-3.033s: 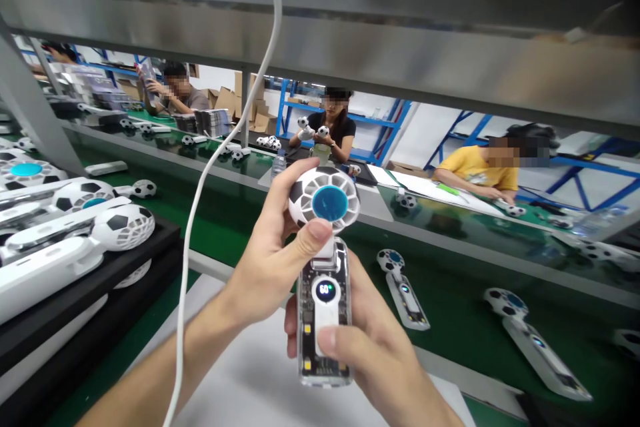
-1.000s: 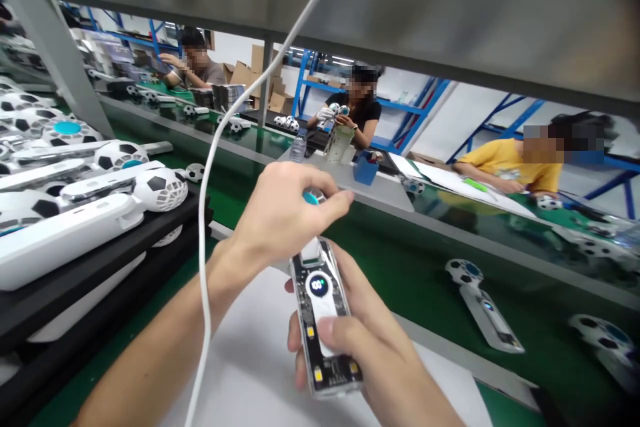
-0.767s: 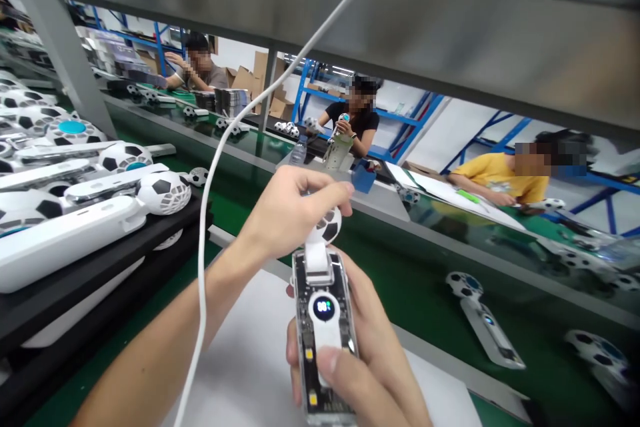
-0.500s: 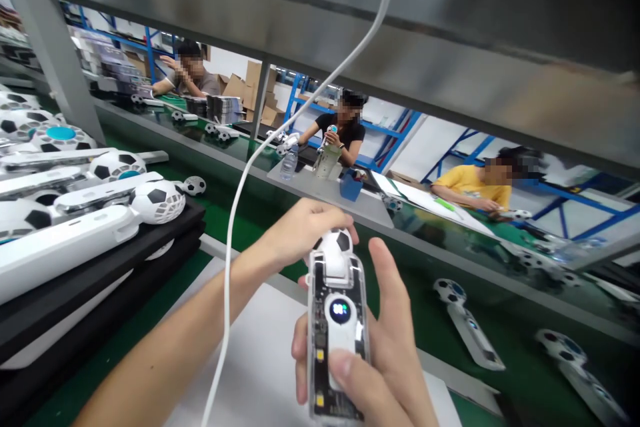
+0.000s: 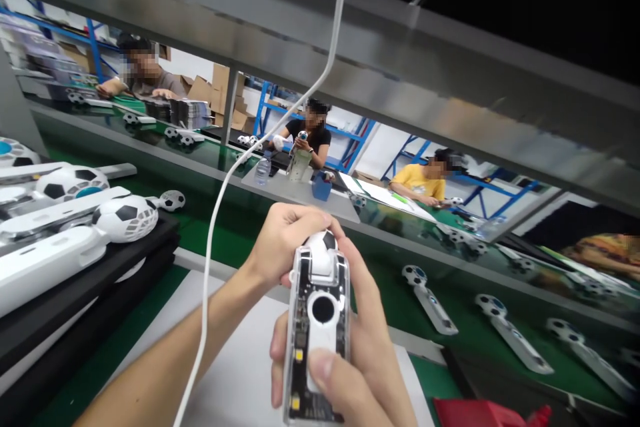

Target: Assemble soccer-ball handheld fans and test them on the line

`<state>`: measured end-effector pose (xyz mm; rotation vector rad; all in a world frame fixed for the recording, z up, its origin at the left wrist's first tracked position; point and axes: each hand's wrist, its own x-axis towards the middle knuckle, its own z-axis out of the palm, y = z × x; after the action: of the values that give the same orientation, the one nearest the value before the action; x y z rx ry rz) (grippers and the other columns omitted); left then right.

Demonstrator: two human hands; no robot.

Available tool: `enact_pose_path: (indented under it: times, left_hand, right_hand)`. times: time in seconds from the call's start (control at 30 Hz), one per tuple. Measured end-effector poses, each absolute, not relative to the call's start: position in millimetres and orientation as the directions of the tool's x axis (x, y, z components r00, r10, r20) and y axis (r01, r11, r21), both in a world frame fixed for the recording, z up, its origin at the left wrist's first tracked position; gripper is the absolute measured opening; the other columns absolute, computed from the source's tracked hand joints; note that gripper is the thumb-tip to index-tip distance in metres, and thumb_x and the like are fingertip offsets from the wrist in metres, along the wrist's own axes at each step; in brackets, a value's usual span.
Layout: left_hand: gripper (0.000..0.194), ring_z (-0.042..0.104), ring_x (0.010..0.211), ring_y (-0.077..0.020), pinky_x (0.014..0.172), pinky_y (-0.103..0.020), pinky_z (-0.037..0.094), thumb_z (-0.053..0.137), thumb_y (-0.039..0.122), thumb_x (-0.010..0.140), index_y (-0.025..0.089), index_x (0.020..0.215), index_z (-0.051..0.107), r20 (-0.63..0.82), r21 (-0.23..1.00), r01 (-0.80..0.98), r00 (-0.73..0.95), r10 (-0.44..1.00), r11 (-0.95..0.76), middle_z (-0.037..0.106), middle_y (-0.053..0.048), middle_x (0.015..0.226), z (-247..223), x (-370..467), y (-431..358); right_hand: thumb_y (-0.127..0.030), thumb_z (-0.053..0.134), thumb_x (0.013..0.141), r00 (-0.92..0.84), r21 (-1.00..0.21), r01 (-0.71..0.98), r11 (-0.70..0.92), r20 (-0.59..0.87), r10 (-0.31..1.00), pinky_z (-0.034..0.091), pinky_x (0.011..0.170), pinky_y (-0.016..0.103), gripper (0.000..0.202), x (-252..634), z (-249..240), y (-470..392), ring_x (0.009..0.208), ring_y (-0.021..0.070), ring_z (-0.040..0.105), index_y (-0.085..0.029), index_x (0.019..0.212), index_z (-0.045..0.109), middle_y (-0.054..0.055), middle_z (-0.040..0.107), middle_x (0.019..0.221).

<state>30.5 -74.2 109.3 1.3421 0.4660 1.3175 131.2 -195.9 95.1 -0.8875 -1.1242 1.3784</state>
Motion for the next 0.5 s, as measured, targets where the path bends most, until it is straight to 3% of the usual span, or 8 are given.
enact_pose_path:
  times: [0.2, 0.37, 0.5]
  left_hand:
    - [0.029, 0.050, 0.053, -0.0102, 0.051, -0.022, 0.037, 0.056, 0.028, 0.086, 0.013, 0.066, 0.071, 0.381, 0.880, -0.406, 0.292, 0.877, -0.246, 0.061, -0.002, 0.058, 109.9, 25.0, -72.6]
    - [0.028, 0.051, 0.052, -0.0101, 0.051, -0.021, 0.038, 0.057, 0.029, 0.084, 0.014, 0.064, 0.070, 0.373, 0.879, -0.392, 0.210, 0.904, -0.271, 0.060, 0.000, 0.056, 117.5, 17.8, -76.5]
    - [0.029, 0.049, 0.048, -0.0100, 0.048, -0.022, 0.037, 0.056, 0.031, 0.083, 0.014, 0.064, 0.070, 0.368, 0.877, -0.401, 0.212, 0.905, -0.263, 0.060, 0.000, 0.055, 120.4, 13.2, -79.9]
  right_hand:
    - [-0.039, 0.067, 0.084, -0.157, -0.972, -0.235, 0.024, 0.062, 0.986, 0.052, 0.053, 0.041, 0.093, 126.7, 100.1, -188.6, 0.055, 0.0246, 0.064, -0.039, 0.156, 0.008, 0.002, 0.064, 0.077]
    - [-0.037, 0.075, 0.074, -0.198, -0.958, -0.286, -0.023, 0.036, 0.980, 0.050, 0.056, 0.037, 0.105, 122.1, 111.9, -185.1, 0.058, 0.0217, 0.066, -0.041, 0.154, 0.007, 0.007, 0.069, 0.099]
    - [-0.036, 0.078, 0.073, -0.225, -0.980, -0.195, -0.045, 0.000, 0.974, 0.048, 0.061, 0.034, 0.112, 116.4, 126.4, -189.7, 0.061, 0.0193, 0.064, -0.036, 0.154, 0.001, 0.004, 0.070, 0.084]
